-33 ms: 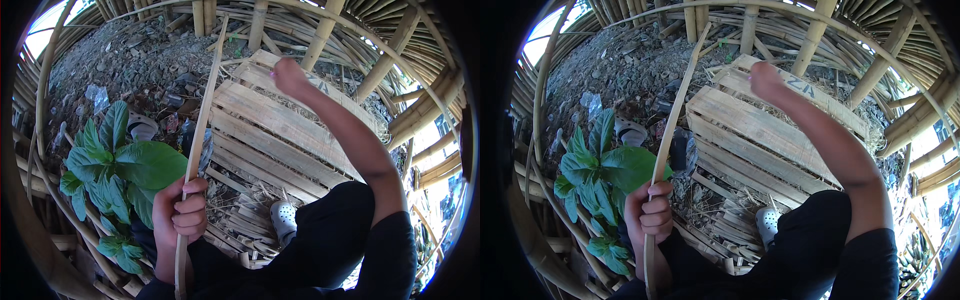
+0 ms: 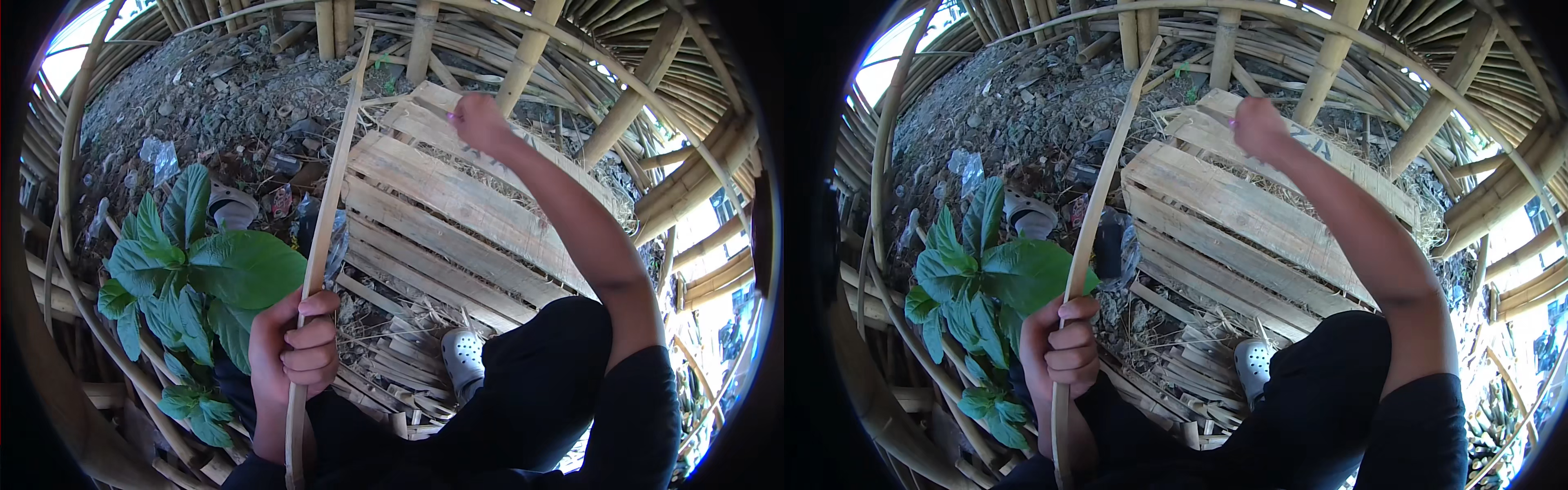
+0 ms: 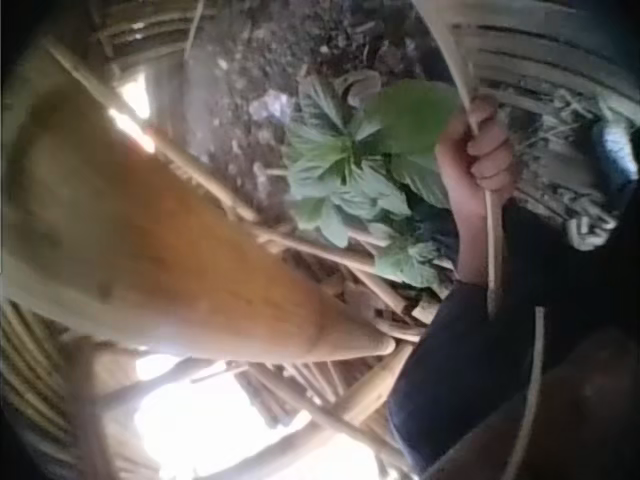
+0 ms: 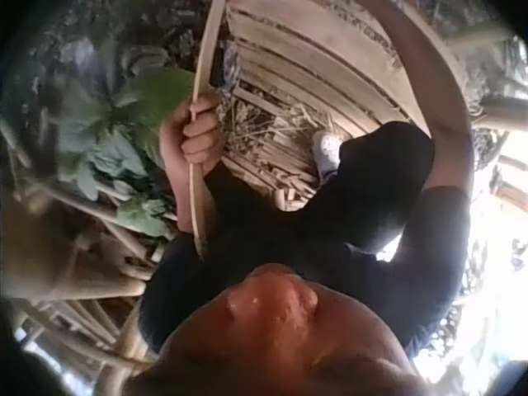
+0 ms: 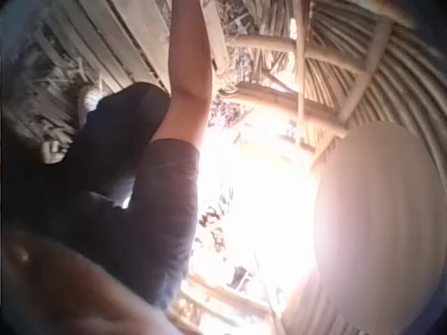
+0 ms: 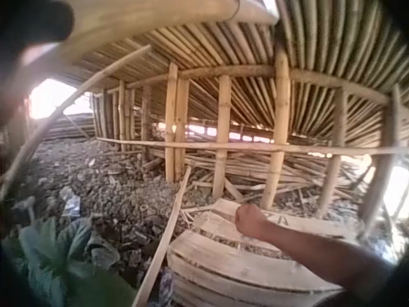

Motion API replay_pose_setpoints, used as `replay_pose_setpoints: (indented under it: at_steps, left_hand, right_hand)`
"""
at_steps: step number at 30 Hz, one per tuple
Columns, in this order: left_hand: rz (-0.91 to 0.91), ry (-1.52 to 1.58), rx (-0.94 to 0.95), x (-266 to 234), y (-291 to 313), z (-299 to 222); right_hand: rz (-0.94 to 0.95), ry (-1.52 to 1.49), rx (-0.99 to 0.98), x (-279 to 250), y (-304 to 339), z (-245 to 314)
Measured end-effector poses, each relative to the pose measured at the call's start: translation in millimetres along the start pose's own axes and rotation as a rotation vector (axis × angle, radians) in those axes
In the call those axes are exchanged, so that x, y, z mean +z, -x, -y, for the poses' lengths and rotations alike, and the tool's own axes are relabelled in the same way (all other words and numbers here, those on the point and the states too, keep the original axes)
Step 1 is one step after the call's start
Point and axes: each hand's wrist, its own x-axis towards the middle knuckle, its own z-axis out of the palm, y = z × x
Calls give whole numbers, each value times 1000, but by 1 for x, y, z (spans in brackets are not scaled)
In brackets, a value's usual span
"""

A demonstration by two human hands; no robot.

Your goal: The person whittles and scrapes a bamboo stick using a knife held in hand.

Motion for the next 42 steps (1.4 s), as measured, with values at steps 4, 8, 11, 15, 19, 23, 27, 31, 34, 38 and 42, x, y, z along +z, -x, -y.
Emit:
replay_pose_setpoints:
  at_steps: [4, 8, 11, 15, 19, 23, 27, 31, 34, 38, 42]
  left_hand:
    - [-15, -3, 16, -2, 3, -4]
    - [-43, -6, 24, -5, 5, -7]
    - [-43, -12, 18, -5, 1, -5]
    - [-58, -8, 28, -5, 3, -6]
    - [-74, 7, 39, -9, 0, -9]
    - [-112, 6, 45, -14, 1, -12]
    - [-130, 12, 21, -17, -6, -11]
    - [-156, 41, -5, -20, -12, -10]
    - [-168, 57, 2, -23, -11, -8]
    - [-165, 58, -24, -25, -13, -10]
    - [-173, 55, -11, -24, -10, -12]
  right_hand:
    - [-21, -138, -12, -14, 1, -1]
    - [190, -217, -54, -4, 6, 13]
    - [93, -7, -103, 15, -17, -32]
    - [-196, 283, 214, 6, -27, -63]
    - [-115, 77, 182, -2, -42, -78]
    - [-77, -132, -9, 13, -30, -38]
    - [-74, -127, -102, 27, -42, -37]
    - [-107, 73, 16, 36, -67, -61]
    - [-161, 207, 242, 22, -73, -73]
    - [-89, 105, 196, 1, -61, -81]
    - [132, -163, -2, -27, -22, -47]
